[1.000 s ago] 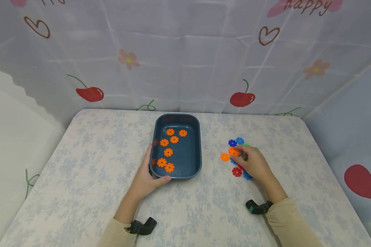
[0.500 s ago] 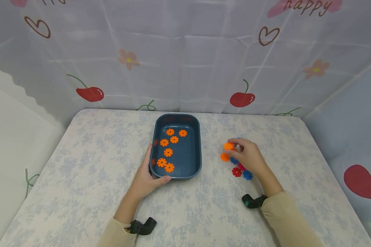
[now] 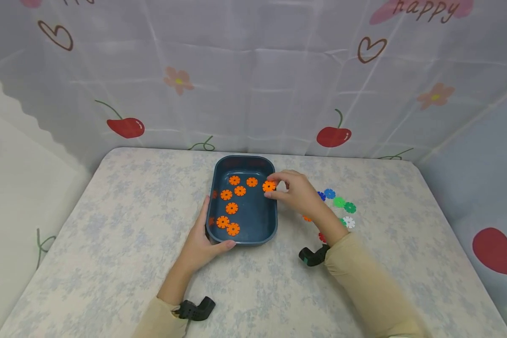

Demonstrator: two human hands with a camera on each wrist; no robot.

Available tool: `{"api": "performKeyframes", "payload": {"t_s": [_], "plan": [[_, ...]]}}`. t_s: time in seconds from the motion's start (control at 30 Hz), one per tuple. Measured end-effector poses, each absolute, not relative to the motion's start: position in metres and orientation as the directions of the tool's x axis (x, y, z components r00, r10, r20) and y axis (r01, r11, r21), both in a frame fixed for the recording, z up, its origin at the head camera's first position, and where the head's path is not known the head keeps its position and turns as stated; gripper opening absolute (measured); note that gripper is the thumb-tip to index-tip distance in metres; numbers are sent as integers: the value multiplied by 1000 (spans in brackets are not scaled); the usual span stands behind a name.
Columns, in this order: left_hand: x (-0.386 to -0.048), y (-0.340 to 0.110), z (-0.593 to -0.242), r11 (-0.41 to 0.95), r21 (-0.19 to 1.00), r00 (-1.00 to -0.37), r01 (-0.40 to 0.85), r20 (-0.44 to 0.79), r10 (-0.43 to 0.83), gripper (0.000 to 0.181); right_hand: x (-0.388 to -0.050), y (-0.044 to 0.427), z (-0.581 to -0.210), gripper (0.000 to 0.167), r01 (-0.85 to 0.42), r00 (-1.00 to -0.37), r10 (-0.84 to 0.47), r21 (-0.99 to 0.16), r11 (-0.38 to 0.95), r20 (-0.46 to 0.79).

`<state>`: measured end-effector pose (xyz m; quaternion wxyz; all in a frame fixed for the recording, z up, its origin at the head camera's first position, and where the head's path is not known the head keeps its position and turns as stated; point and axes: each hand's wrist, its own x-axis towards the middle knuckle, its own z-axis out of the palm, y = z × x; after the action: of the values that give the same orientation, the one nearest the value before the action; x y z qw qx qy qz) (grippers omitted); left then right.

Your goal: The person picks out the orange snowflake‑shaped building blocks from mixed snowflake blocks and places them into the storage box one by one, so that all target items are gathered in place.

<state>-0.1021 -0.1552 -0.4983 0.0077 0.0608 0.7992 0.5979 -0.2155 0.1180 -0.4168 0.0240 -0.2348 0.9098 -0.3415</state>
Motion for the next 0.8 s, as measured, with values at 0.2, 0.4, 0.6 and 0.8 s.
{"api": "performKeyframes", "payload": {"t_s": [0.2, 0.4, 0.6, 0.8], "plan": [[-102, -155, -498, 291, 954, -993, 79, 49, 108, 124, -224, 90, -420, 43, -457, -862, -503, -529, 715, 65], [-102, -155, -496, 303, 950, -993, 71, 39, 111, 122, -230, 74, -424, 40, -514, -842, -538, -362, 778, 38], [-102, -156, -496, 293, 953, -994, 73, 44, 105, 123, -233, 62, -420, 36, -545, -827, -563, -255, 798, 7], [-101, -156, -497, 286, 956, -994, 65, 35, 106, 123, -233, 55, -424, 36, -525, -840, -542, -200, 827, -36]]}}
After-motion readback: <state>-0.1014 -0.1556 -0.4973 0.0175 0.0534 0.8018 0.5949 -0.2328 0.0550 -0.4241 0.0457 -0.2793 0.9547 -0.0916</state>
